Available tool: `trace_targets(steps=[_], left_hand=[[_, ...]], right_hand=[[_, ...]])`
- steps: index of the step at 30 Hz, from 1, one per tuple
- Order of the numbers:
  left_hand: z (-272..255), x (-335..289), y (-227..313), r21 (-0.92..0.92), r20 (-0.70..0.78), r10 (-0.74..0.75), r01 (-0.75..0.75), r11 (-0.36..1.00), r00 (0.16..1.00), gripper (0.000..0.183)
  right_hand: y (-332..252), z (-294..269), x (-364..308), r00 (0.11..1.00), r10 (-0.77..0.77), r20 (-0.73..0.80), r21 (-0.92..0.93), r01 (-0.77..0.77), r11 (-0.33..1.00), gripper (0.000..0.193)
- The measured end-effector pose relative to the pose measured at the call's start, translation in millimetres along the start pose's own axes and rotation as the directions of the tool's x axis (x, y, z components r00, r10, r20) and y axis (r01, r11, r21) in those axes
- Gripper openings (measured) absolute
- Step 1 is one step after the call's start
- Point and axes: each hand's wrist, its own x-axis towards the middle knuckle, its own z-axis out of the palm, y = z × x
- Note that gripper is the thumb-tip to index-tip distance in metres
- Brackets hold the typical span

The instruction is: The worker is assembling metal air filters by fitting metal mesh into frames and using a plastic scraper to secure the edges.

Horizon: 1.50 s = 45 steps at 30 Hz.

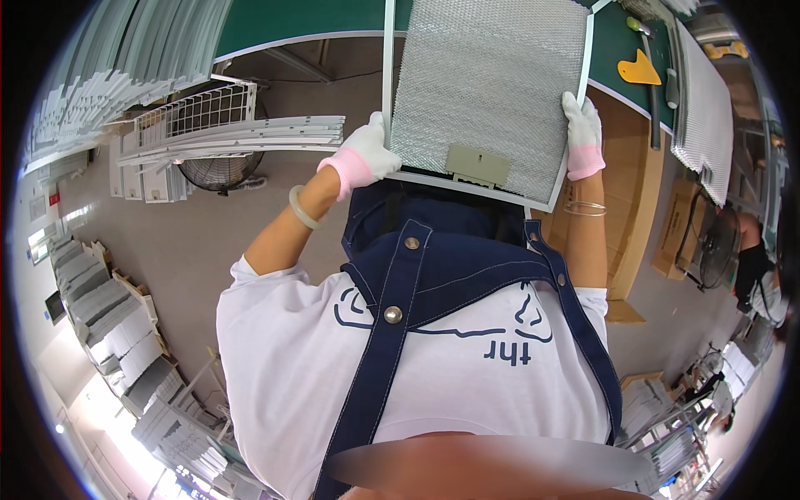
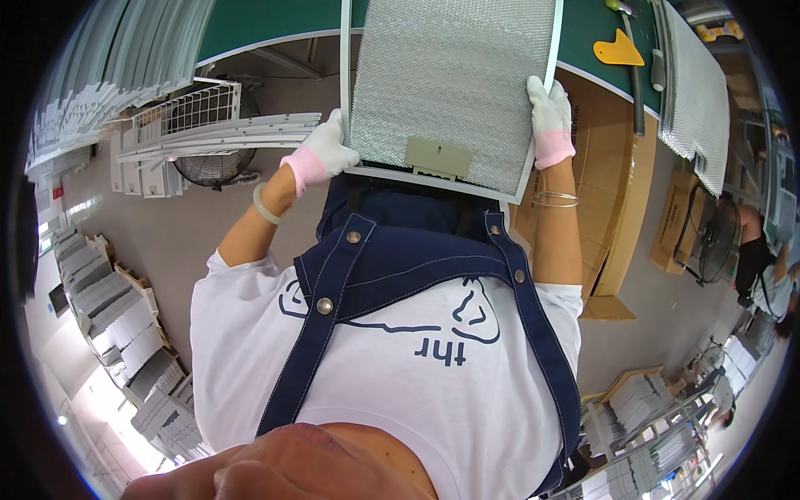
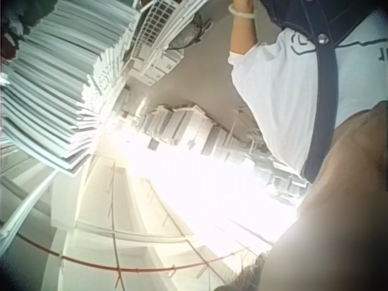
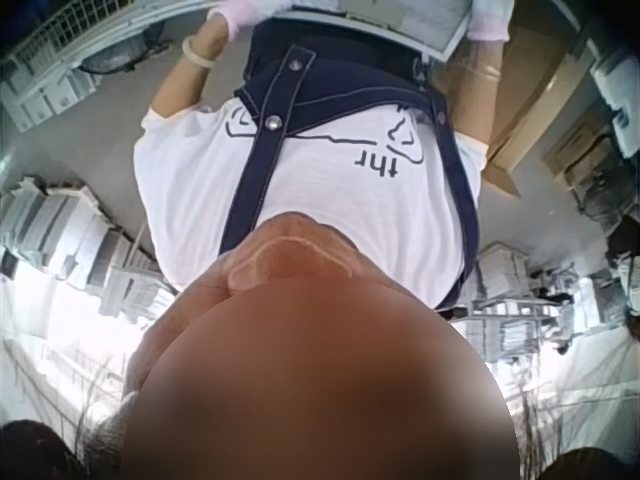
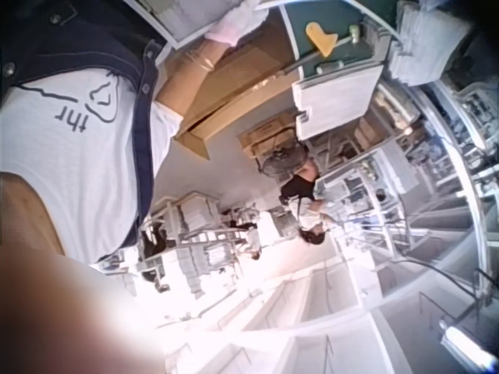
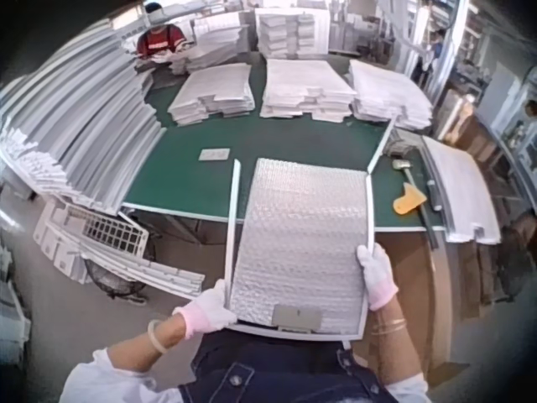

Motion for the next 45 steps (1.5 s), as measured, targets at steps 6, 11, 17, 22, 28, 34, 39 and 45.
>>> trace_targets(steps=[6, 11, 17, 22, 28, 34, 39, 45], left_hand=[[3.1, 5.5, -15.7, -0.658, 0.174, 0.096, 0.043, 0.751, 0.98, 0.037], [13.0, 11.2, -22.1, -0.465, 0.01, 0.109, -0.092, 0.88, 0.994, 0.025], [-1.4, 5.7, -13.0, -0.641, 0.141, 0.064, 0.042, 0.767, 0.988, 0.029], [0.9, 4.3, -10.1, -0.559, 0.062, 0.111, -0.058, 0.827, 0.992, 0.027], [-2.7, 4.7, -11.7, -0.551, 0.104, 0.176, -0.091, 0.83, 0.979, 0.032], [9.3, 5.8, -10.5, -0.725, 0.009, 0.236, -0.156, 0.671, 0.972, 0.036], [17.1, 17.4, -17.8, -0.84, -0.137, 0.239, -0.241, 0.487, 0.961, 0.039], [10.4, 14.4, -19.5, -0.918, 0.087, 0.342, -0.058, 0.393, 0.936, 0.038]], right_hand=[[-4.2, -2.7, -0.3, 1.0, 0.028, 0.007, -0.095, -0.028, 0.995, 0.036], [-0.7, -2.1, -0.1, 1.0, 0.0, -0.004, -0.067, 0.0, 0.998, 0.035], [1.1, -4.4, 1.7, 0.999, 0.028, 0.03, -0.043, -0.027, 0.999, 0.034], [0.0, -2.3, -0.5, 0.999, -0.018, 0.042, 0.009, 0.017, 1.0, 0.035], [1.5, -1.0, 0.1, 0.999, -0.019, 0.049, 0.055, 0.017, 0.998, 0.037], [-7.3, -2.0, -8.7, 0.993, -0.014, 0.114, 0.14, -0.002, 0.99, 0.04], [9.9, -5.8, -2.6, 0.995, -0.065, 0.08, 0.015, 0.064, 0.998, 0.038], [-0.4, -2.1, -12.6, 0.995, -0.042, 0.086, 0.045, 0.038, 0.998, 0.037]])
